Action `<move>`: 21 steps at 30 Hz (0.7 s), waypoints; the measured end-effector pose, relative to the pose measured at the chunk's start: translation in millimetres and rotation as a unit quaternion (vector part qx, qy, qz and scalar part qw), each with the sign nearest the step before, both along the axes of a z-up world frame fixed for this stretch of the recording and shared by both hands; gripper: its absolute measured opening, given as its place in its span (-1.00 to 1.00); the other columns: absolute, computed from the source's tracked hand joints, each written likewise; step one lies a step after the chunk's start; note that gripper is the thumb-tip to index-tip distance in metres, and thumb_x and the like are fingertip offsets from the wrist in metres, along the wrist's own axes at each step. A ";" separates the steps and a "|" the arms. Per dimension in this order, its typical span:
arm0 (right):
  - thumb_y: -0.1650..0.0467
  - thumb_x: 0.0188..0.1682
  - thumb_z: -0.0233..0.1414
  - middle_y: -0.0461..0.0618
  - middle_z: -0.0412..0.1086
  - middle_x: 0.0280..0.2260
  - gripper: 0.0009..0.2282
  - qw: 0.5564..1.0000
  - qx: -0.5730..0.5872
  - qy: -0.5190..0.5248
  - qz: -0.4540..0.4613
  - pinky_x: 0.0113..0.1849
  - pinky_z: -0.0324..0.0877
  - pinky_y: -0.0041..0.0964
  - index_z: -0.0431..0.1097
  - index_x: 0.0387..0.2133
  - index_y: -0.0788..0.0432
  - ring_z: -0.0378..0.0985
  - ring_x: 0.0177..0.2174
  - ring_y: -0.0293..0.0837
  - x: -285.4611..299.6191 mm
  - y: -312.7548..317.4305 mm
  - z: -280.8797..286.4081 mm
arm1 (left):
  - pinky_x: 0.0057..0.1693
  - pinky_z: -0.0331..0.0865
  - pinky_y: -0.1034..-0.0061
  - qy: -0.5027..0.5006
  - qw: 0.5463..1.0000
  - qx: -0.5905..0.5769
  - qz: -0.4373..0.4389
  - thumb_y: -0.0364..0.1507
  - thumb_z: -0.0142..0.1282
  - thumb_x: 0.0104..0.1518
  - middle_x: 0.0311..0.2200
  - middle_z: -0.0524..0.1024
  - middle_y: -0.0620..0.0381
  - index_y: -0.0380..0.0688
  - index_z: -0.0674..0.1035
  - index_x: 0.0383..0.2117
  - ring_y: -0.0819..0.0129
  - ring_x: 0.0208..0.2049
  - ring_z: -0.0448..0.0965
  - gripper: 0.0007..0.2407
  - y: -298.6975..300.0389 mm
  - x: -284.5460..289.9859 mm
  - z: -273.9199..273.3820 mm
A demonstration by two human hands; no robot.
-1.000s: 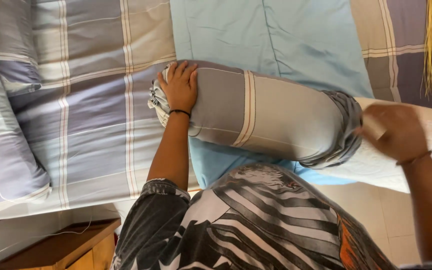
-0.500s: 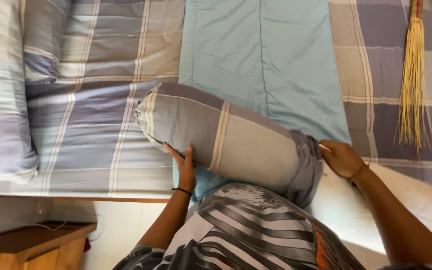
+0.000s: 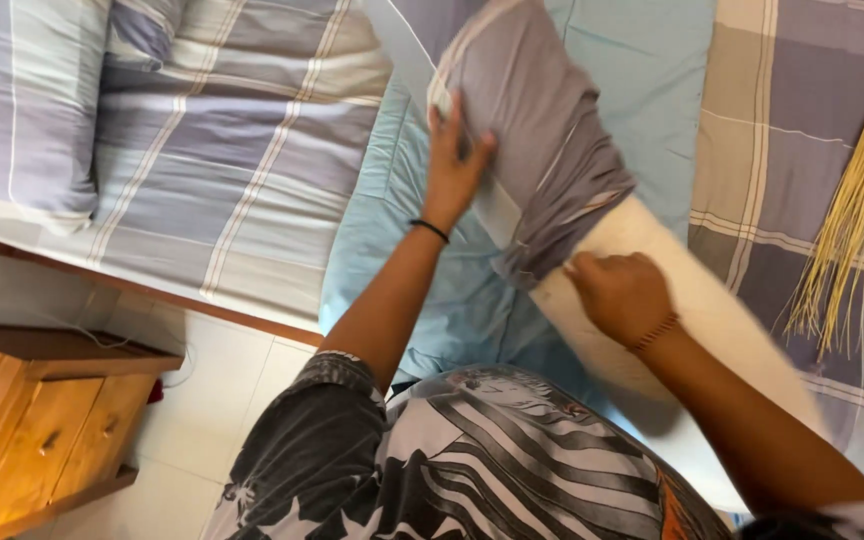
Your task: The person inserts a white pillow into a gray and white checkered pillowcase on a bed. They repeatedly pull and adjust the fabric to fully encase the pillow, then smooth the surface and place the finished pillow on the bed.
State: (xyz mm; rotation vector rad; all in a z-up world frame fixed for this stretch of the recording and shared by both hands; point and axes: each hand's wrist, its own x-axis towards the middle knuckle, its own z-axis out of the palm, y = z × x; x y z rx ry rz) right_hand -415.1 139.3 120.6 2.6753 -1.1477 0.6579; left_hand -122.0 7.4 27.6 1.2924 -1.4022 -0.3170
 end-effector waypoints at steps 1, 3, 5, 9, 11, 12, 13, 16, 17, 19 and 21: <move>0.28 0.06 0.12 0.02 0.35 -0.67 -0.78 1.000 0.002 0.000 0.004 -0.43 0.32 -0.03 0.36 -0.53 0.09 0.44 -0.60 0.05 1.7 -5.4 -20.6 | 0.52 -0.05 0.17 0.000 1.000 0.002 0.004 -0.21 0.18 0.29 0.46 0.08 -0.22 -0.04 0.21 0.42 -0.18 0.52 -0.09 -0.39 15.0 -14.3 -5.8; 0.25 0.01 0.09 -0.02 0.44 -0.51 -0.83 0.991 0.088 -0.017 0.102 -0.32 0.34 -0.03 0.41 -0.36 0.08 0.51 -0.44 0.04 7.4 -17.4 -59.3 | 0.41 0.08 0.17 -0.092 0.992 0.081 -0.005 -0.23 0.24 0.16 0.38 0.12 -0.27 0.03 0.45 0.24 -0.22 0.42 0.04 -0.51 43.4 -42.0 -16.3; 0.21 0.02 0.08 -0.06 0.47 -0.41 -0.83 0.985 0.131 0.003 0.110 -0.24 0.35 -0.03 0.43 -0.31 0.01 0.52 -0.34 0.01 -1.2 -26.7 -47.8 | 0.34 0.15 0.17 -0.132 0.985 0.105 0.034 -0.23 0.25 0.12 0.31 0.22 -0.20 0.07 0.55 0.12 -0.17 0.34 0.16 -0.59 55.8 -54.0 -6.0; 0.05 -0.04 0.03 -0.03 0.37 0.04 -0.61 0.977 0.173 0.065 0.102 0.03 0.19 0.19 0.37 0.00 -0.13 0.35 0.07 0.04 -2.9 -43.4 -30.5 | 0.16 0.39 0.19 -0.198 0.969 0.100 0.110 -0.24 0.25 0.14 0.03 0.51 0.09 0.12 0.69 -0.13 0.08 0.10 0.48 -0.79 56.1 -58.6 24.2; 0.01 -0.08 0.01 0.01 0.19 0.18 -0.47 0.976 0.165 0.082 0.114 0.09 0.00 0.33 0.25 0.14 -0.12 0.13 0.19 0.10 3.4 -43.6 -54.5 | 0.10 0.42 0.21 -0.221 0.963 0.106 0.111 -0.24 0.25 0.14 -0.03 0.52 0.11 0.06 0.67 -0.12 0.11 0.04 0.49 -0.77 47.0 -68.1 23.2; -0.03 -0.12 0.00 0.06 0.01 0.33 -0.32 0.977 0.152 0.099 0.114 0.14 -0.20 0.47 0.13 0.28 -0.11 -0.09 0.31 0.15 6.5 -45.2 -64.9 | 0.05 0.45 0.22 -0.243 0.959 0.105 0.103 -0.25 0.24 0.14 -0.08 0.53 0.13 0.00 0.65 -0.12 0.13 -0.02 0.51 -0.75 39.5 -72.8 24.4; -0.03 -0.12 0.00 0.06 0.01 0.33 -0.32 0.976 0.151 0.098 0.121 0.14 -0.20 0.47 0.13 0.28 -0.11 -0.09 0.31 0.15 9.6 -42.5 -69.6 | 0.05 0.45 0.22 -0.243 0.958 0.107 0.110 -0.25 0.24 0.14 -0.08 0.53 0.13 0.00 0.65 -0.12 0.13 -0.02 0.51 -0.75 33.9 -74.2 22.2; -0.07 -0.10 -0.04 0.02 -0.20 0.41 -0.26 0.963 0.201 0.141 0.110 0.19 -0.42 0.52 -0.01 0.36 -0.14 -0.32 0.38 0.13 14.3 -36.9 -80.8 | -0.04 0.44 0.24 -0.282 0.941 0.123 0.141 -0.25 0.26 0.06 -0.12 0.51 0.06 -0.14 0.62 -0.16 0.06 -0.08 0.50 -0.70 18.0 -77.2 13.4; -0.06 -0.10 -0.05 0.02 -0.20 0.41 -0.26 0.963 0.203 0.138 0.111 0.20 -0.45 0.52 -0.02 0.36 -0.14 -0.33 0.38 0.13 14.0 -38.2 -81.5 | -0.06 0.45 0.25 -0.297 0.934 0.130 0.151 -0.25 0.25 0.04 -0.14 0.50 0.04 -0.17 0.61 -0.19 0.05 -0.09 0.50 -0.70 12.2 -76.8 10.4; -0.06 -0.09 -0.05 0.03 -0.20 0.41 -0.27 0.962 0.209 0.136 0.116 0.20 -0.48 0.51 -0.03 0.36 -0.15 -0.33 0.38 0.13 14.3 -38.5 -84.4 | -0.07 0.45 0.26 -0.313 0.925 0.141 0.163 -0.26 0.25 0.02 -0.16 0.50 0.02 -0.19 0.60 -0.23 0.04 -0.09 0.51 -0.70 5.1 -75.8 0.5; -0.05 -0.10 -0.04 0.05 -0.20 0.40 -0.26 0.959 0.220 0.130 0.125 0.19 -0.51 0.50 -0.04 0.36 -0.15 -0.33 0.37 0.13 16.0 -40.3 -87.3 | -0.03 0.45 0.24 -0.344 0.909 0.182 0.146 -0.33 0.16 0.10 -0.19 0.53 0.05 -0.15 0.60 -0.26 0.06 -0.09 0.52 -0.81 -0.6 -74.3 -11.5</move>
